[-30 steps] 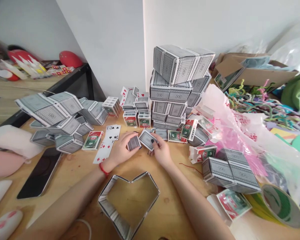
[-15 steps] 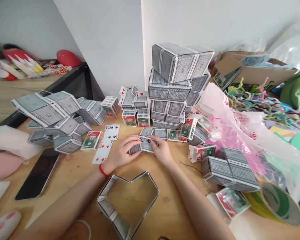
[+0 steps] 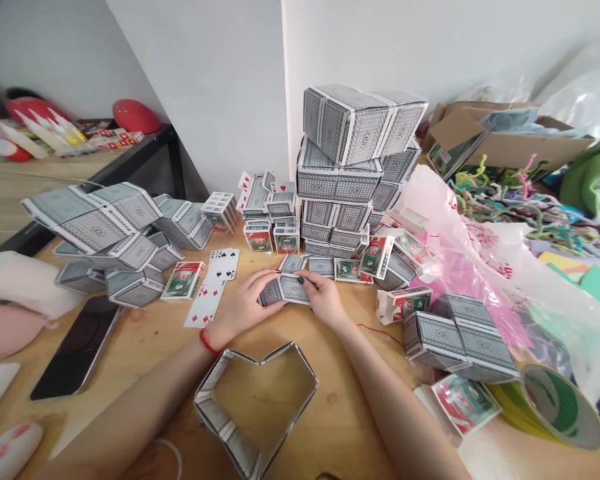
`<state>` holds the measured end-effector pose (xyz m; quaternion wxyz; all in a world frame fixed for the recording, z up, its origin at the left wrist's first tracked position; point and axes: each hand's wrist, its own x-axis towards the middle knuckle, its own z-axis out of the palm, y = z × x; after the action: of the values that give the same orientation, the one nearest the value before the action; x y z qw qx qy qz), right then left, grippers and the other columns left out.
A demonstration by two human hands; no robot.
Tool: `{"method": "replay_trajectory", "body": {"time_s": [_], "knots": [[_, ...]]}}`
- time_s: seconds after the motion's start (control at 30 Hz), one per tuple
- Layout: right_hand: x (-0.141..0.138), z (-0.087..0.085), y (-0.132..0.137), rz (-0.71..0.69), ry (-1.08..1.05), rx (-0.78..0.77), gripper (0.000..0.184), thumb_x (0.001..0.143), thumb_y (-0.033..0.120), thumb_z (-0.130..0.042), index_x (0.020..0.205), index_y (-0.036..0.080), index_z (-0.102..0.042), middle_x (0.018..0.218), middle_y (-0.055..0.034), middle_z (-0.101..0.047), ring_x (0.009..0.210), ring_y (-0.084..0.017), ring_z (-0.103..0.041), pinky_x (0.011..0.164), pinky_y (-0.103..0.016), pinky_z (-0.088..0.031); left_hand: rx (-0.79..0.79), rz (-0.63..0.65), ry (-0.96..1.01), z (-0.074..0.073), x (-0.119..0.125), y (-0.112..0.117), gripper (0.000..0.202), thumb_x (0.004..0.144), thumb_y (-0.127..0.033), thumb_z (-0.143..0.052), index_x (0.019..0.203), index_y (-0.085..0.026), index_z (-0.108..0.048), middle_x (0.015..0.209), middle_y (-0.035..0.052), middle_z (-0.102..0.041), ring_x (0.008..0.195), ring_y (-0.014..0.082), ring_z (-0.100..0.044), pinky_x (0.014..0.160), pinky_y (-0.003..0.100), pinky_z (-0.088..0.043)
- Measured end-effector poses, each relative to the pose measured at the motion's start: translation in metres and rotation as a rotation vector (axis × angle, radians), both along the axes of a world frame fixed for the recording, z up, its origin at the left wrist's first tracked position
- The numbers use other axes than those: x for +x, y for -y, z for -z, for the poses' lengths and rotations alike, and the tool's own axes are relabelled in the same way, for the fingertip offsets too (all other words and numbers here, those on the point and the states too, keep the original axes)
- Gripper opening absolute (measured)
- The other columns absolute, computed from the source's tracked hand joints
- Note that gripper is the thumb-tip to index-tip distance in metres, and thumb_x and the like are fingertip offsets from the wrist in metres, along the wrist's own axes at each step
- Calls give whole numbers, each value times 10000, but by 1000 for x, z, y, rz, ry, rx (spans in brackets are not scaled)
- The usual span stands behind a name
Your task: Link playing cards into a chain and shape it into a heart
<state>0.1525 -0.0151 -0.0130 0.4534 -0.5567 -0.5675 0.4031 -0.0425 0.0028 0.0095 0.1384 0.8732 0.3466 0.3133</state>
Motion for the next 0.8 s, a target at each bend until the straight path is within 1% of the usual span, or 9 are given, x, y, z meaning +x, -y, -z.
{"method": "replay_trajectory", "body": {"time_s": [0.17, 0.33, 0.4, 0.57, 0.67, 0.8], "knots": [[1, 1, 0, -7, -15, -29, 275, 791, 281, -464, 953, 175, -660, 972, -48, -674, 889, -201, -593, 810, -317, -426, 42, -25, -12, 4, -1, 1, 440, 781, -382, -572, 1157, -182, -461, 1152, 84, -575, 1094, 212, -536, 951, 389, -455], [2, 0, -1, -5, -2, -47, 283, 786, 299, -468, 942, 175, -669, 912, -39, -679, 843, -201, -594, 763, -308, -436, 100, -35, -22, 4, 0, 2, 420, 784, -390, -569, 1141, -184, -487, 1128, 79, -602, 1055, 215, -566, 925, 391, -476], [4, 0, -2, -12, -10, -62, 291, 786, 308, -467, 947, 177, -671, 920, -40, -679, 842, -204, -596, 751, -307, -440, 120, -34, -30, 4, 0, 2, 415, 785, -394, -567, 1134, -181, -495, 1122, 79, -608, 1046, 215, -573, 920, 393, -479], [9, 2, -5, -48, -1, -57, 293, 789, 322, -470, 946, 187, -677, 964, -44, -675, 893, -207, -590, 809, -318, -421, 141, -18, -39, 5, -1, 1, 408, 790, -393, -564, 1127, -172, -505, 1124, 79, -612, 1046, 203, -574, 930, 386, -475], [12, 2, -6, -76, 20, -54, 284, 794, 326, -476, 942, 193, -680, 953, -41, -679, 909, -208, -588, 838, -322, -407, 143, 4, -36, 6, -2, 1, 403, 792, -390, -563, 1127, -173, -505, 1142, 78, -605, 1064, 197, -564, 940, 380, -469], [15, -2, -6, -116, 35, -49, 283, 800, 339, -476, 931, 198, -684, 910, -36, -686, 903, -208, -587, 828, -316, -413, 139, 48, -27, 7, -3, 1, 391, 793, -387, -562, 1115, -171, -514, 1148, 84, -601, 1075, 193, -559, 953, 375, -459]]}}
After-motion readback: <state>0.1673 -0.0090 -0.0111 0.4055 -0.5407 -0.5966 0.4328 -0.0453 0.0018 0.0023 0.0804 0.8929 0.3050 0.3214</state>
